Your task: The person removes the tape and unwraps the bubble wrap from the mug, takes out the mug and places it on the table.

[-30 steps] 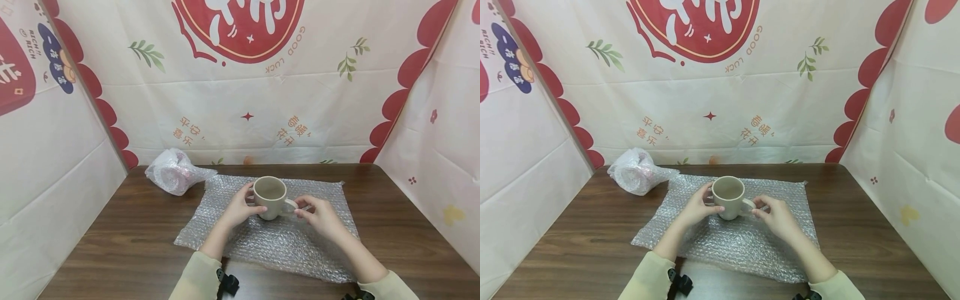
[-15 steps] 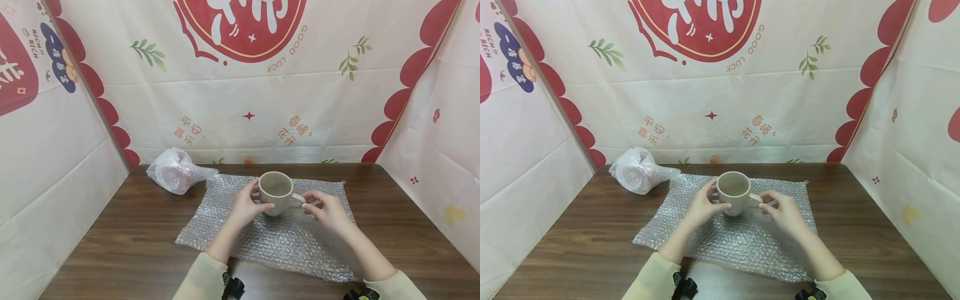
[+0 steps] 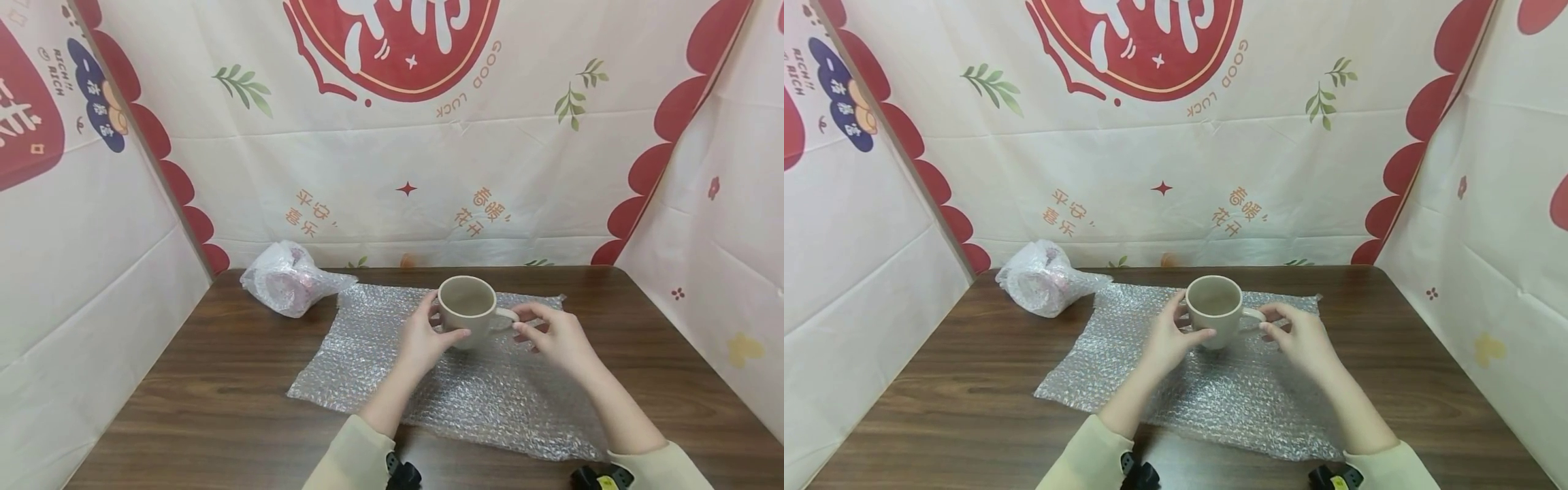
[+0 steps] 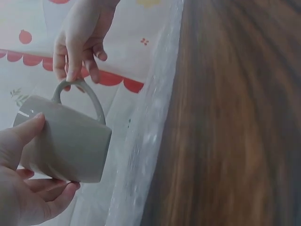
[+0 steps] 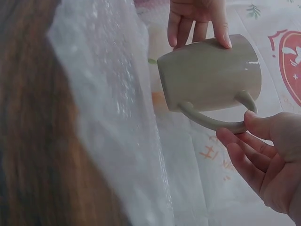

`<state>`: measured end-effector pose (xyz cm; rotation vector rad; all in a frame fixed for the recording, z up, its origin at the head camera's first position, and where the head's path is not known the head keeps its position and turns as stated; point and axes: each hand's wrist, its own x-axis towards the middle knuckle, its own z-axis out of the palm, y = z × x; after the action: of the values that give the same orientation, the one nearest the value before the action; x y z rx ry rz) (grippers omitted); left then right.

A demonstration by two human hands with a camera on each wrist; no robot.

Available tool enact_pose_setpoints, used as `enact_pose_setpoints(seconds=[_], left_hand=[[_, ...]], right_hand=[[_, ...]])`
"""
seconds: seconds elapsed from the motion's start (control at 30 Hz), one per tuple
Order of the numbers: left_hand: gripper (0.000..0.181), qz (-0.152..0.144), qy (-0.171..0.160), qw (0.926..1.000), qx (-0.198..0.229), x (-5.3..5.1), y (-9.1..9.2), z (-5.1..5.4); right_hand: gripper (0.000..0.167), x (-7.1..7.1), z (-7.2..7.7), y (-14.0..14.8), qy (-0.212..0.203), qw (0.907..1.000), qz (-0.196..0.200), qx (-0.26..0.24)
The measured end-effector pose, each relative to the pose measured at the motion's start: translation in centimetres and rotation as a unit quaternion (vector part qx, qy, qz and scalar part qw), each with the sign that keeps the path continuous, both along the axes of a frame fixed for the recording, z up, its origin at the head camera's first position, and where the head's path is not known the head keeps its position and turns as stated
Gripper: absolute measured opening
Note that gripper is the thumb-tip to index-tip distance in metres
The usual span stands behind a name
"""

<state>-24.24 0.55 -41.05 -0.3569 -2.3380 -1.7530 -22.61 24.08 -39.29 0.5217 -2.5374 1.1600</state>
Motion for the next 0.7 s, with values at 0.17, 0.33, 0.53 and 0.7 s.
enact_pose_setpoints(seconds=[0.17, 0.33, 0.53, 0.7], left_hand=[[0.084, 0.020, 0.001, 0.9998, -0.005, 0.5, 1.4, 0.2], [0.083, 0.034, -0.003, 0.9994, -0.003, 1.1, 2.9, 0.5], [0.082, 0.024, 0.002, 0.9997, 0.012, 1.3, 4.4, 0.6], [0.080, 0.019, 0.003, 0.9996, 0.022, 1.4, 5.2, 0.6]], right_hand=[[0.020, -0.2, 0.2, 1.0, 0.017, 0.9996, -0.019, 0.014], [0.021, -0.3, 0.5, 2.4, 0.036, 0.9985, -0.029, 0.030], [0.020, -0.3, 0.9, 4.0, 0.040, 0.9978, -0.030, 0.043], [0.021, -0.4, 1.1, 5.0, 0.035, 0.9980, -0.032, 0.043]])
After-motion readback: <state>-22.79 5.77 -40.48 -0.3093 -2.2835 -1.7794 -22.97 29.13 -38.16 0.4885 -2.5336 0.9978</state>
